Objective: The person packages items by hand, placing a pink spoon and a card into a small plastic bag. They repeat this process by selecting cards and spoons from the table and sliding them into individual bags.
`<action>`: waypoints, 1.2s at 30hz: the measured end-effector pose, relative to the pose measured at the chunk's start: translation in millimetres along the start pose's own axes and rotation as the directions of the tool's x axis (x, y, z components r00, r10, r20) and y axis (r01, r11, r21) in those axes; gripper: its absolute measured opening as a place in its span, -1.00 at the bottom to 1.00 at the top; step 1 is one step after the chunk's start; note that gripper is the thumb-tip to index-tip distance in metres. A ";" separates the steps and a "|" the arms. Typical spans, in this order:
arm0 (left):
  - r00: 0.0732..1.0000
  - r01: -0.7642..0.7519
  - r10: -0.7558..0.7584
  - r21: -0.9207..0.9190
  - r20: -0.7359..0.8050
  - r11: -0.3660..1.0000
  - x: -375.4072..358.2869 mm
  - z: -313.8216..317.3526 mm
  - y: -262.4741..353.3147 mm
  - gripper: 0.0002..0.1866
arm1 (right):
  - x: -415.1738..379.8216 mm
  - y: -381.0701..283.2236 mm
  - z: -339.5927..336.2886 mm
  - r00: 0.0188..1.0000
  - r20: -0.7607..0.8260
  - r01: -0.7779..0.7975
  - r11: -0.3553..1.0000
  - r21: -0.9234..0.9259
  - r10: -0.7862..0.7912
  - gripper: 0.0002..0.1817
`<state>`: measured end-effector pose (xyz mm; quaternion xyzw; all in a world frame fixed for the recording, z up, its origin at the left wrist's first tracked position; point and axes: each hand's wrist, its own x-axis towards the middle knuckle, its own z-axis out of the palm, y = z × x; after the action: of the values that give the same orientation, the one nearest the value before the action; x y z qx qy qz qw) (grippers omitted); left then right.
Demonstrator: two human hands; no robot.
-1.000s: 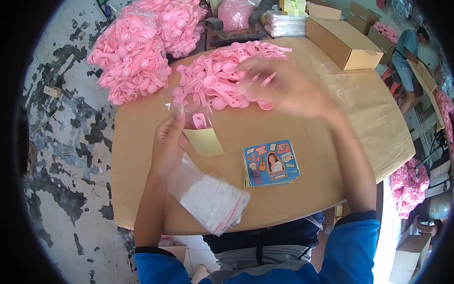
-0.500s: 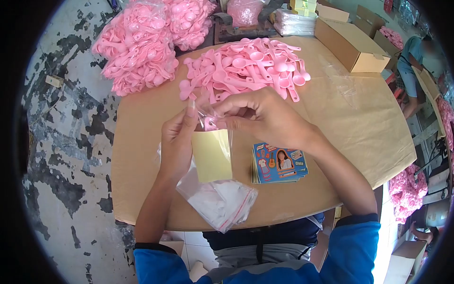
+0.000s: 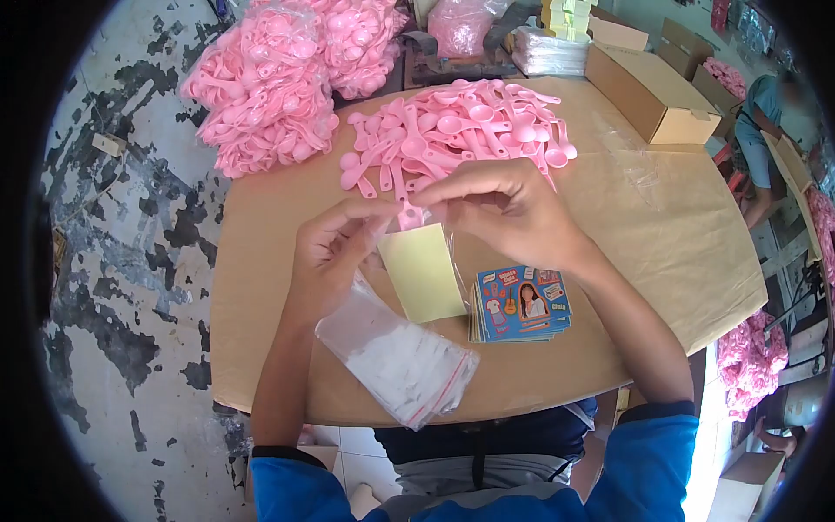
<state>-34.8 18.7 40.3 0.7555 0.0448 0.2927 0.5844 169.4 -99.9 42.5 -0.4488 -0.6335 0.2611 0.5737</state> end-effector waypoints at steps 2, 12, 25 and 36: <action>0.997 -0.075 0.075 0.027 0.013 0.997 1.0 -1.3 -8.9 -0.75 | 2.8 -0.9 -8.6 0.975 0.126 0.200 0.967 -0.156 -0.181 -0.75; 0.987 -0.087 0.057 0.204 0.151 0.975 -2.1 -11.3 3.5 -0.78 | 3.1 -5.1 -12.7 0.931 0.229 0.339 0.905 -0.256 -0.284 -0.72; 0.982 -0.090 0.092 -0.022 0.167 0.996 -7.3 -9.4 0.8 -0.89 | 0.9 -7.9 -9.5 0.927 0.225 0.349 0.911 -0.218 -0.301 -0.74; 0.994 -0.098 0.091 0.137 0.057 0.986 -7.3 3.8 -1.3 -0.71 | -8.5 -35.1 12.3 0.999 0.042 0.007 0.944 -0.329 0.008 -0.69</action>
<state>-38.5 12.8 35.7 0.8029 0.0144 0.2971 0.5167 147.6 -121.3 65.4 -0.5327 -0.6802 0.1613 0.4769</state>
